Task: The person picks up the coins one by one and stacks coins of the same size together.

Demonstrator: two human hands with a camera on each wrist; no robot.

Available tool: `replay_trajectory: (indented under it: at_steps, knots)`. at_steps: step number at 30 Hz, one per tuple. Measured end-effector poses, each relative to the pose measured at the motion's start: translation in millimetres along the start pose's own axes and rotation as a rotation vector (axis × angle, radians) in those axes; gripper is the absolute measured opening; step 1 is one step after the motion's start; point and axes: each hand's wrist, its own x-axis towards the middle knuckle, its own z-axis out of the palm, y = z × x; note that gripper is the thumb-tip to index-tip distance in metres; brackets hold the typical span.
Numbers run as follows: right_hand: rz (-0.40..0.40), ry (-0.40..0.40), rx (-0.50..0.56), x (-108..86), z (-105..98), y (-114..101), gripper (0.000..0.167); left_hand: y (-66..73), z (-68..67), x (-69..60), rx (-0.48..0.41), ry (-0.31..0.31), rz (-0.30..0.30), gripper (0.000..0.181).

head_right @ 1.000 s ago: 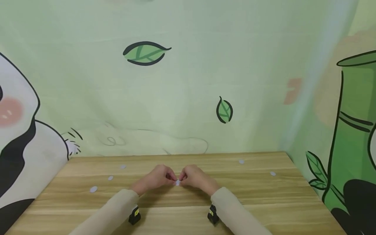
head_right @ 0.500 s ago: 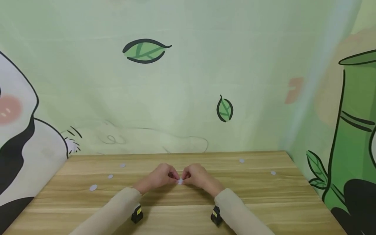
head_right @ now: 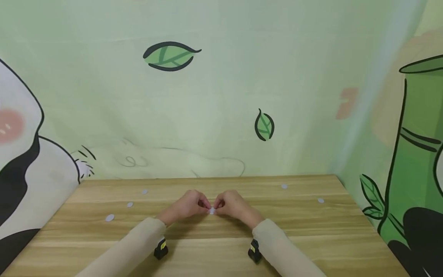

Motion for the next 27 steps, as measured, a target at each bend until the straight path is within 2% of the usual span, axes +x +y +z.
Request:
replay_trajectory:
  at_steps: [13,22,27]
  knots:
    - [0.029,-0.023,-0.013,3.3,0.4,-0.2,0.007,-0.2,-0.9,-0.4,0.048,0.006,0.020,0.004]
    - [0.006,-0.005,-0.011,4.7,2.3,-2.4,0.009,-0.3,0.3,-0.4,0.050,0.013,0.013,0.004]
    - [-0.002,0.004,-0.033,5.8,2.6,-1.2,0.008,-0.8,-0.1,-1.6,0.045,0.011,0.038,0.003]
